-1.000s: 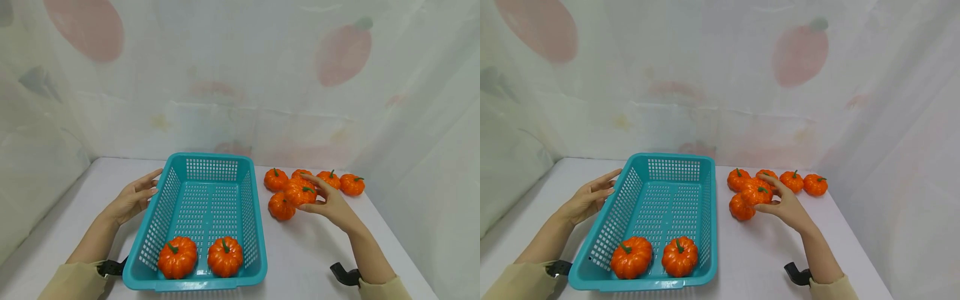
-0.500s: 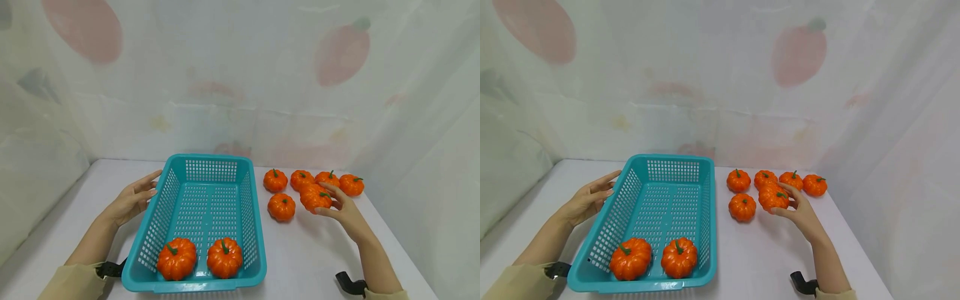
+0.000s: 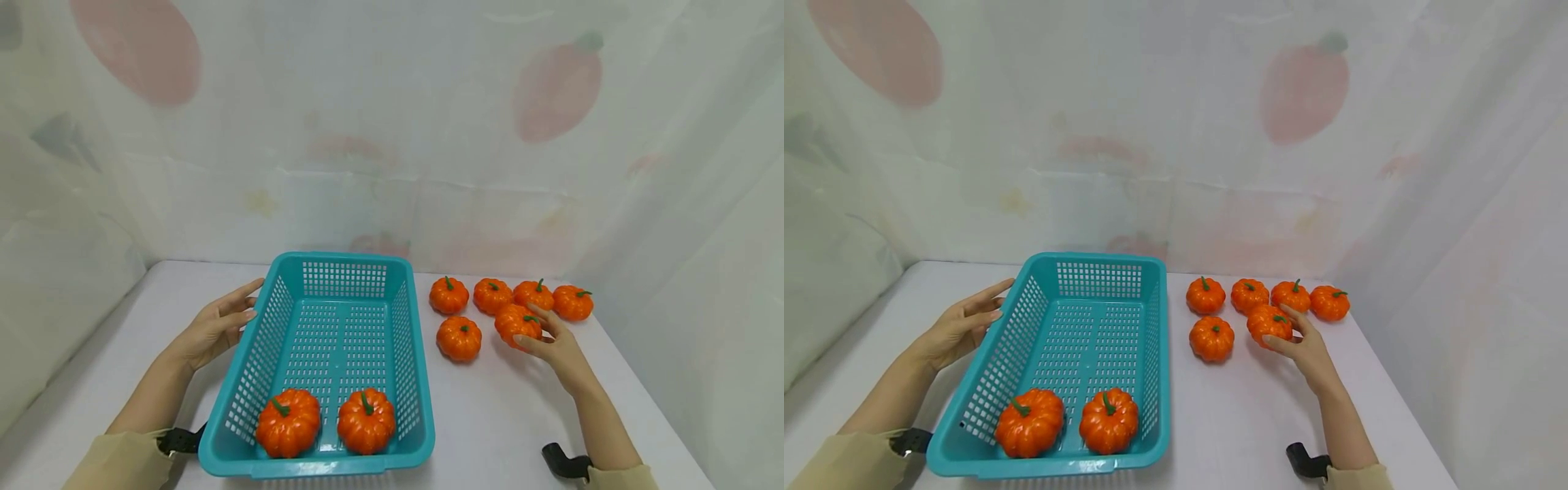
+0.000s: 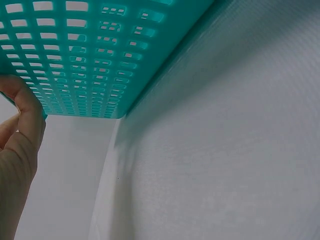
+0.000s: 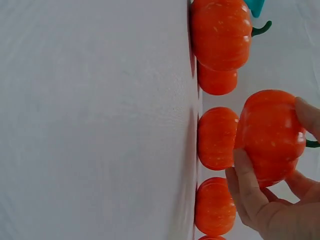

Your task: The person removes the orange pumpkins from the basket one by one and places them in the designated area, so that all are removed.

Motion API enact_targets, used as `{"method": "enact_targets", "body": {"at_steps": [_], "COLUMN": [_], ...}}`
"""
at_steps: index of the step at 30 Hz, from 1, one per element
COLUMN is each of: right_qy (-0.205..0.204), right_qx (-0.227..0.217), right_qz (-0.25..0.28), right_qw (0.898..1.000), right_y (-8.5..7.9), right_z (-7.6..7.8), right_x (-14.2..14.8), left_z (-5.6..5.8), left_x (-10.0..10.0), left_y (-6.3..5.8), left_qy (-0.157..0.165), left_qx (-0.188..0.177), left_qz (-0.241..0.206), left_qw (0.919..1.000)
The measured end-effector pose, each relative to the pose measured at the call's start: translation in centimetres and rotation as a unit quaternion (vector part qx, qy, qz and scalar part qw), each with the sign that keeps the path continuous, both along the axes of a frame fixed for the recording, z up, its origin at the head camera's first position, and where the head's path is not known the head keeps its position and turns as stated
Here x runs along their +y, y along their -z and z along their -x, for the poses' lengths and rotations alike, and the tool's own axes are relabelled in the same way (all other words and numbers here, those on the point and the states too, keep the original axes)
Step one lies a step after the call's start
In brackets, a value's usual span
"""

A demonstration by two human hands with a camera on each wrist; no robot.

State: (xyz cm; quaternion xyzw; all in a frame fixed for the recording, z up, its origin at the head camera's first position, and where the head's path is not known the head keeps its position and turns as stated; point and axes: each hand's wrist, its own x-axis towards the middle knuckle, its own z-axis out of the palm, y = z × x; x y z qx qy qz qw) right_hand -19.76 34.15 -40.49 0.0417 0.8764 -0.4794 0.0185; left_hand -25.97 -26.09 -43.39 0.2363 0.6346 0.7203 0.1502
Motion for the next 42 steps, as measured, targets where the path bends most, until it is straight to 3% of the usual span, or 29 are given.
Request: {"method": "enact_targets", "body": {"at_steps": [9, 23, 34, 42], "right_qy": [-0.010, -0.039, -0.025, 0.029], "right_qx": [-0.046, -0.038, -0.073, -0.041], "right_qz": [-0.012, -0.043, -0.070, -0.142], "right_qw": [0.999, 0.998, 0.995, 0.989], "right_y": [1.2, 2.0, 0.6, -1.7], "right_z": [0.4, 0.5, -0.1, -0.6], "right_x": [0.2, 0.2, -0.4, -1.0], "left_z": [0.2, 0.1, 0.1, 0.2], "left_x": [-0.1, -0.1, 0.0, -0.1], "left_y": [0.1, 0.1, 0.0, 0.0], "left_qy": [0.014, 0.014, -0.004, -0.011], "left_qx": [0.000, 0.005, -0.001, -0.001], "left_qz": [-0.013, -0.005, 0.020, 0.022], "left_qw": [0.9998, 0.9999, 0.9998, 0.9997]}}
